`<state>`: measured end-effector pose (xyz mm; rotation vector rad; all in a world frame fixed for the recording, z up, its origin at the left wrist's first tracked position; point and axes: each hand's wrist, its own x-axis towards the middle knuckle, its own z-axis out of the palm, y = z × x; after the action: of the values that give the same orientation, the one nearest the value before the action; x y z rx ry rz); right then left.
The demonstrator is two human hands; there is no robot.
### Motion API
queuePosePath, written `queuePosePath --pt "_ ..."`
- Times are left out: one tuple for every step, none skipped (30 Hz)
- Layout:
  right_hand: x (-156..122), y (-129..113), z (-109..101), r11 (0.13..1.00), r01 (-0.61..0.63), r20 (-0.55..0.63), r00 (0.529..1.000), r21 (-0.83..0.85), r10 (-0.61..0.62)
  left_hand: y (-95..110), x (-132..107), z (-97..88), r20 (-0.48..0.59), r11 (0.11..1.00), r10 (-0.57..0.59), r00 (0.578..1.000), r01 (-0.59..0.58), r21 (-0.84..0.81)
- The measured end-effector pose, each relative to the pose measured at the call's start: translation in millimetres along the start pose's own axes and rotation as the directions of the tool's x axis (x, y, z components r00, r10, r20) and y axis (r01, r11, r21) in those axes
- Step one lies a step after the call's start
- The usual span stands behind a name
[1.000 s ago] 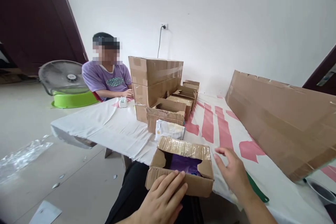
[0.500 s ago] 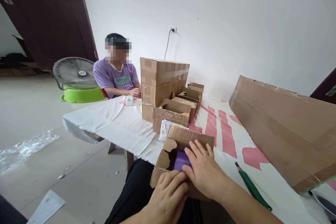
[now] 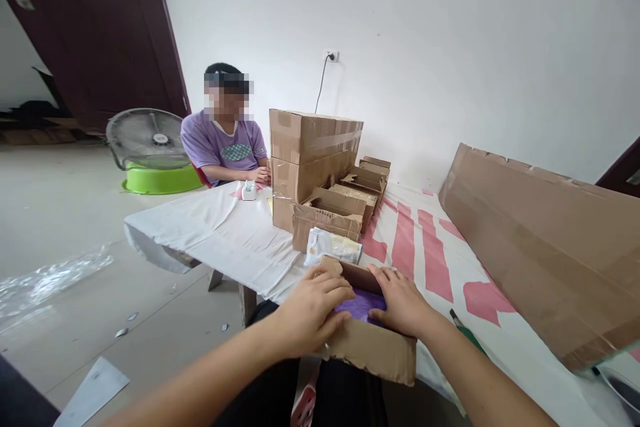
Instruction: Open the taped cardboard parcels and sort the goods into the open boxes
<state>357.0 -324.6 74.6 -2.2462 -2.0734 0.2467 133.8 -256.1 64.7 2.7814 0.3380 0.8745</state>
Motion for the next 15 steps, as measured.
queuePosePath --pt "0 -1 -1 1.0 -0.004 -0.011 1.0 -0.003 0.004 -7 3 0.0 0.059 0.998 0.015 0.998 -0.019 0.06" --pt "-1 -2 -3 1.0 0.001 -0.04 0.999 -0.017 -0.002 -12 5 1.7 0.095 0.992 0.019 0.995 -0.031 0.123" --pt "-2 -3 -4 0.999 0.03 -0.083 0.996 -0.039 -0.033 -16 6 4.6 0.111 0.983 0.023 0.994 -0.043 0.177" --pt "-3 -5 -6 0.994 0.083 -0.125 0.988 -0.07 -0.091 -19 5 7.9 0.109 0.974 0.024 0.994 -0.048 0.222" --pt "-4 -7 -7 0.984 0.14 -0.14 0.978 -0.108 -0.154 -21 3 11.2 0.1 0.966 0.026 0.995 -0.051 0.254" --pt "-4 -9 -8 0.971 0.186 -0.122 0.971 -0.147 -0.205 -21 1 14.0 0.092 0.96 0.035 0.995 -0.059 0.274" --pt "-5 -12 -8 0.96 0.213 -0.078 0.97 -0.18 -0.23 -22 -1 16.2 0.089 0.956 0.048 0.995 -0.071 0.285" --pt "-4 -14 -7 0.955 0.214 -0.021 0.975 -0.207 -0.223 -22 -3 17.6 0.088 0.953 0.058 0.994 -0.081 0.292" --pt "-3 -16 -5 0.953 0.193 0.032 0.981 -0.232 -0.191 -22 -4 18.5 0.086 0.951 0.064 0.994 -0.087 0.296" --pt "0 -17 -3 0.952 0.166 0.066 0.986 -0.256 -0.154 -22 -6 18.8 0.083 0.951 0.07 0.994 -0.092 0.296" --pt "2 -19 0 0.95 0.148 0.08 0.988 -0.274 -0.131 -23 -7 18.7 0.076 0.952 0.077 0.994 -0.096 0.292" --pt "6 -20 2 0.947 0.146 0.083 0.988 -0.285 -0.127 -24 -7 18.4 0.063 0.954 0.088 0.994 -0.103 0.281" --pt "9 -21 4 0.944 0.154 0.089 0.987 -0.291 -0.134 -25 -8 17.9 0.046 0.958 0.102 0.994 -0.11 0.264" --pt "12 -22 5 0.941 0.168 0.095 0.985 -0.294 -0.146 -26 -9 17.4 0.027 0.963 0.115 0.993 -0.118 0.241" --pt "14 -23 7 0.938 0.186 0.1 0.981 -0.292 -0.163 -27 -10 16.9 0.009 0.969 0.125 0.992 -0.124 0.215"
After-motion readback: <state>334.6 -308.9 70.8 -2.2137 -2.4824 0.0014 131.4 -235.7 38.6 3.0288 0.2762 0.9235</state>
